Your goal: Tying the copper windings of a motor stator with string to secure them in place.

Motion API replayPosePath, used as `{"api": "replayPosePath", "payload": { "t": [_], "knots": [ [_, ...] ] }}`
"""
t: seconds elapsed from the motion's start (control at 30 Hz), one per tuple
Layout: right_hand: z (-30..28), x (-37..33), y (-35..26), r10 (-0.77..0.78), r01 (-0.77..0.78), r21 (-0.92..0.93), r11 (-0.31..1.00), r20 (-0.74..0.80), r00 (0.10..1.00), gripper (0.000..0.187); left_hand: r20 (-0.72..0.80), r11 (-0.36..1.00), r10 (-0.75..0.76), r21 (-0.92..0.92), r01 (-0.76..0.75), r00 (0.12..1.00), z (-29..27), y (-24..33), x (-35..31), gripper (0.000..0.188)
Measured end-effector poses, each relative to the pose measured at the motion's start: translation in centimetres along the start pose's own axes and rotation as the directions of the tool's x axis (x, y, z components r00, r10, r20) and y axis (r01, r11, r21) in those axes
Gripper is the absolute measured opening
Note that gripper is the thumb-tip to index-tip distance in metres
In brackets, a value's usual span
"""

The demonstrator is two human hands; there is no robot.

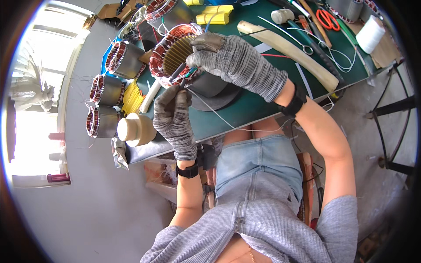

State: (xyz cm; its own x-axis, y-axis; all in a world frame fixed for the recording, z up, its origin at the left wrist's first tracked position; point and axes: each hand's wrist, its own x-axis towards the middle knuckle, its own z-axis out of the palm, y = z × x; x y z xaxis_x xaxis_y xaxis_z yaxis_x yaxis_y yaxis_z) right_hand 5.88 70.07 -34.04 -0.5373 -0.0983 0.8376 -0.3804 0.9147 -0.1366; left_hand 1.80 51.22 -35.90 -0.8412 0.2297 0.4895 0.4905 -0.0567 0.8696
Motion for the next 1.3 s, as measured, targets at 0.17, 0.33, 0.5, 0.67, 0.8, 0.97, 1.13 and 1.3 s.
{"api": "replayPosePath", "payload": {
  "t": [0.17,0.33,0.5,0.67,0.8,0.97,1.13,1.3],
  "knots": [
    [0.2,0.5,0.7,-0.061,0.062,-0.04,0.997,0.004,0.998,0.022,0.073,0.937,-0.174,-0.295,0.188,0.982,0.2,0.5,0.4,0.017],
    [0.3,1.0,0.9,-0.084,0.085,0.042,0.995,-0.016,0.996,0.02,0.126,0.907,-0.181,-0.361,0.216,0.975,0.3,-0.1,0.7,0.018],
    [0.3,0.9,0.9,-0.027,0.032,0.146,0.989,-0.032,0.999,0.019,0.146,0.828,-0.238,-0.486,0.279,0.96,0.9,0.4,0.1,0.019],
    [0.3,0.5,1.2,0.008,-0.011,0.271,0.962,0.013,1.0,0.024,0.084,0.857,-0.244,-0.448,0.255,0.966,0.8,0.5,-0.1,0.019],
    [0.6,0.3,1.6,-0.008,0.007,0.322,0.947,0.0,1.0,0.023,0.094,0.822,-0.269,-0.496,0.279,0.959,1.0,0.3,-0.2,0.019],
    [0.6,0.4,1.9,-0.017,0.007,0.352,0.936,0.026,1.0,0.022,0.103,0.859,-0.226,-0.447,0.248,0.969,1.3,0.5,-0.2,0.019],
    [0.9,0.3,2.3,-0.052,0.064,0.36,0.931,-0.043,0.998,0.024,0.108,0.791,-0.218,-0.562,0.241,0.97,1.4,0.7,0.0,0.016],
    [1.4,-0.4,2.8,-0.022,0.033,0.33,0.943,-0.036,0.999,0.023,0.172,0.758,-0.256,-0.575,0.308,0.951,1.2,0.3,0.0,0.019]
  ]
}}
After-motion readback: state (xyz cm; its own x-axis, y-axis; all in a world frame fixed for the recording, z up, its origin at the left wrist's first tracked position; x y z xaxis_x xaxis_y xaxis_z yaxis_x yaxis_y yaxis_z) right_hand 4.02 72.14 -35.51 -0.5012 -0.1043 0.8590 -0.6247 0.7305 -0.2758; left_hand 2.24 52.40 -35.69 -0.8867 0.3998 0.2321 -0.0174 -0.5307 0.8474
